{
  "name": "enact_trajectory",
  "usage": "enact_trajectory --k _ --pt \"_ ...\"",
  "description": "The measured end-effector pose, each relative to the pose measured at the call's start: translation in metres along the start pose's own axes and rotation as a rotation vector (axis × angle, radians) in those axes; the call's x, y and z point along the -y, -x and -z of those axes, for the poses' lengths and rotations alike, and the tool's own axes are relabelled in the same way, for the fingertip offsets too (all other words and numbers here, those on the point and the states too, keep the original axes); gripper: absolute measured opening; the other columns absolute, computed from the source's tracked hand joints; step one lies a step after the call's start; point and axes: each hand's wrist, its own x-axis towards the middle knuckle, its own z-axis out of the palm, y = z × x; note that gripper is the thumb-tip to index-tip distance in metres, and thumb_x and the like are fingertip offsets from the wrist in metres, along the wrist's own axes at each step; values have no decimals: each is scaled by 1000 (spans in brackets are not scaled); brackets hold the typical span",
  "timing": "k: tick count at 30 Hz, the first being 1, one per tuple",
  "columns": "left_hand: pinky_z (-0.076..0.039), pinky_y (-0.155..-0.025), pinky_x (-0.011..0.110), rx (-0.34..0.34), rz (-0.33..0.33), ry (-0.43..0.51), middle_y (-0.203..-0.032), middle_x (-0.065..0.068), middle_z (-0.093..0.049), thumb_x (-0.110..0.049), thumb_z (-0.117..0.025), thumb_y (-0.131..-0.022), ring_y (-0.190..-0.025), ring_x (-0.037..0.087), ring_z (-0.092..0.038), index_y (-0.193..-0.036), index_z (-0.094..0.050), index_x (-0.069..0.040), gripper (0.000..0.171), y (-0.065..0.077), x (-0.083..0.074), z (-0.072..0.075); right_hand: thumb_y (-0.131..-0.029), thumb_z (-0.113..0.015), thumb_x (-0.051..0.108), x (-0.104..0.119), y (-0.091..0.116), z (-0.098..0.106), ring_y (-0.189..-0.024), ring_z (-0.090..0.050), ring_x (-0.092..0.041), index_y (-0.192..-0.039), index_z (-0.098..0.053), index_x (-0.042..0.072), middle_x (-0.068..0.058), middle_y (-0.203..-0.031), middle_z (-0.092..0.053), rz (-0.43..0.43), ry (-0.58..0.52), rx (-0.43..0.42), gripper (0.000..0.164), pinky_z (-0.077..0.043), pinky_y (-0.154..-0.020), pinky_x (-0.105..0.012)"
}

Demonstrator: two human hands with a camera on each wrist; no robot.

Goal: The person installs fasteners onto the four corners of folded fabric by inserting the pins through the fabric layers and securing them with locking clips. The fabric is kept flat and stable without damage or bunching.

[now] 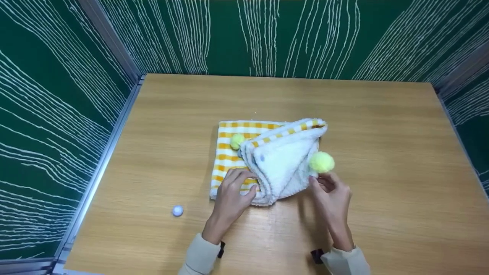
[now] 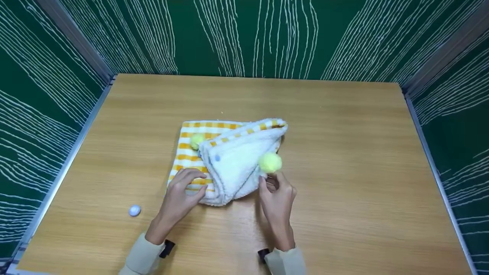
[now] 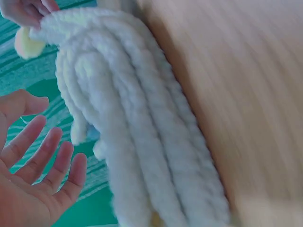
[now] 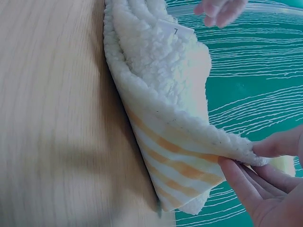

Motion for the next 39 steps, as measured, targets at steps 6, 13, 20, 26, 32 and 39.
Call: enact_trajectory --k 6,13,20,26,32,39 --pt "-51 -79 27 -12 55 -53 -99 -1 -61 -4 -72 -78 -94 13 -55 -94 -70 -8 16 15 14 17 -79 -67 -7 -6 0 2 -72 -65 -5 -91 -63 -15 -29 -88 -65 16 7 -2 15 -51 -68 -13" --pt "-51 -80 28 -17 120 -72 -99 -3 -60 -2 -72 -78 -96 13 -55 -94 -69 -8 18 36 28 35 -78 -69 -8 -10 -1 3 -69 -64 -6 -90 -65 -13 -24 -85 -67 0 15 -14 13 -52 -67 -15" --pt "-51 -79 28 -53 153 -104 -99 0 -63 2 -74 -74 -94 15 -54 -94 -69 -6 22 48 38 51 -79 -68 -6 -8 1 3 -70 -64 -5 -89 -66 -12 -24 -86 -68 -31 41 -16 12 -51 -67 -13" --pt "-51 -85 36 -106 227 -144 -100 5 -64 3 -74 -74 -99 21 -57 -95 -70 -4 23 58 52 70 -79 -68 -5 -16 1 2 -70 -64 -3 -89 -66 -12 -25 -86 -67 -16 37 -19 13 -51 -66 -13" --pt "-52 -82 41 -83 356 -209 -105 9 -61 3 -76 -71 -101 27 -55 -99 -69 -4 29 71 64 88 -79 -71 -1 -39 -4 2 -72 -65 -5 -92 -68 -6 -16 -87 -69 -15 56 -12 14 -53 -67 -16" --pt "-50 -80 48 -4 503 -293 -108 14 -60 1 -76 -70 -100 32 -54 -103 -68 -4 34 85 74 98 -79 -71 -2 -37 -4 1 -72 -65 -6 -93 -67 -7 -16 -86 -69 -16 48 -9 15 -53 -67 -17"
